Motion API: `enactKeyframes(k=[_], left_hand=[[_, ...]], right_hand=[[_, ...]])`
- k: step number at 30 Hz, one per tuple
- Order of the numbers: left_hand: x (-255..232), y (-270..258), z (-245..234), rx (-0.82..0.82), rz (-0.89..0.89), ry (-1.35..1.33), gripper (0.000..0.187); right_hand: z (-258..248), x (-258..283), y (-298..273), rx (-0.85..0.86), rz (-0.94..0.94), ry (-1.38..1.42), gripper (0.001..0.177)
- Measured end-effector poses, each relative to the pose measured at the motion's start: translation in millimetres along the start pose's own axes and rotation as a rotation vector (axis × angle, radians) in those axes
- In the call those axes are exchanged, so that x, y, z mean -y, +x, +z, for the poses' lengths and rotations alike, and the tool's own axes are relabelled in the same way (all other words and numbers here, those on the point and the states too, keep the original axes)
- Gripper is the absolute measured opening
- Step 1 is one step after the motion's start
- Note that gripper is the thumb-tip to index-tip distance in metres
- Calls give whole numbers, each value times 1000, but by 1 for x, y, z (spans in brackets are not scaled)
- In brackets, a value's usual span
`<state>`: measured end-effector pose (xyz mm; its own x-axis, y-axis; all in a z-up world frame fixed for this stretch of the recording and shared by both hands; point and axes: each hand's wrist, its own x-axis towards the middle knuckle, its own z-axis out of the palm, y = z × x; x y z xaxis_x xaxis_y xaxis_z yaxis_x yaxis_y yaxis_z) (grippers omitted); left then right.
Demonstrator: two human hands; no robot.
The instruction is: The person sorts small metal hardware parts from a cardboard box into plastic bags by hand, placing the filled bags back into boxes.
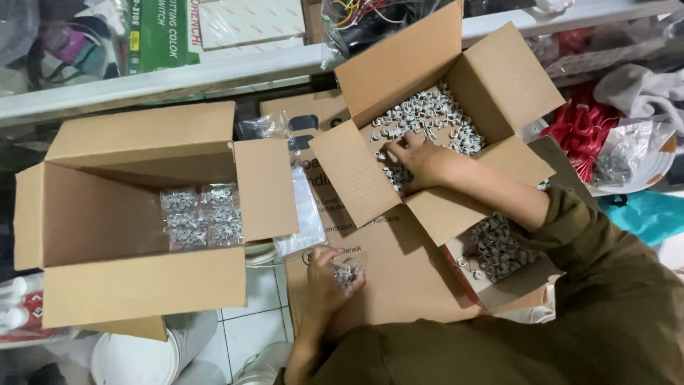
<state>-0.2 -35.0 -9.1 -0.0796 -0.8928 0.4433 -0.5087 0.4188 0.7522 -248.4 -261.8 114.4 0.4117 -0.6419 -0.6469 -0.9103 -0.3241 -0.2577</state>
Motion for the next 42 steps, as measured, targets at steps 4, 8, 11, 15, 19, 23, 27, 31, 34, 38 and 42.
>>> enactKeyframes(k=[4,8,11,15,19,23,27,31,34,38,42], left_hand=[[-3,2,0,-16,45,-9,71],[-8,7,-1,-8,32,-12,71],[-12,8,-1,-6,9,13,69],[-12,8,-3,-20,12,-12,68],[-14,7,-4,-28,29,17,67],[-20,3,-9,25,-33,86,67],[-25,0,-12,-31,16,89,69],[-32,-1,-15,-104,128,92,71],[-37,-4,-20,-99,121,98,71],[-37,-11,-19,-114,112,102,71],[-22,-18,-22,-115,49,62,68]], right_hand=[[18,-4,17,-51,-145,-45,94],[30,-17,28,-103,-295,-6,81],[35,-24,27,-137,-310,61,52],[37,-35,32,-184,-440,208,28],[28,-44,18,-325,-617,363,22],[19,-34,-31,-301,-343,1034,13],[30,-20,-75,-231,-341,1939,17],[60,-3,-110,-315,-239,2270,10],[89,26,-138,-289,-300,2481,6],[133,86,-167,-355,-179,2369,12],[170,112,-118,-141,-287,2562,16]])
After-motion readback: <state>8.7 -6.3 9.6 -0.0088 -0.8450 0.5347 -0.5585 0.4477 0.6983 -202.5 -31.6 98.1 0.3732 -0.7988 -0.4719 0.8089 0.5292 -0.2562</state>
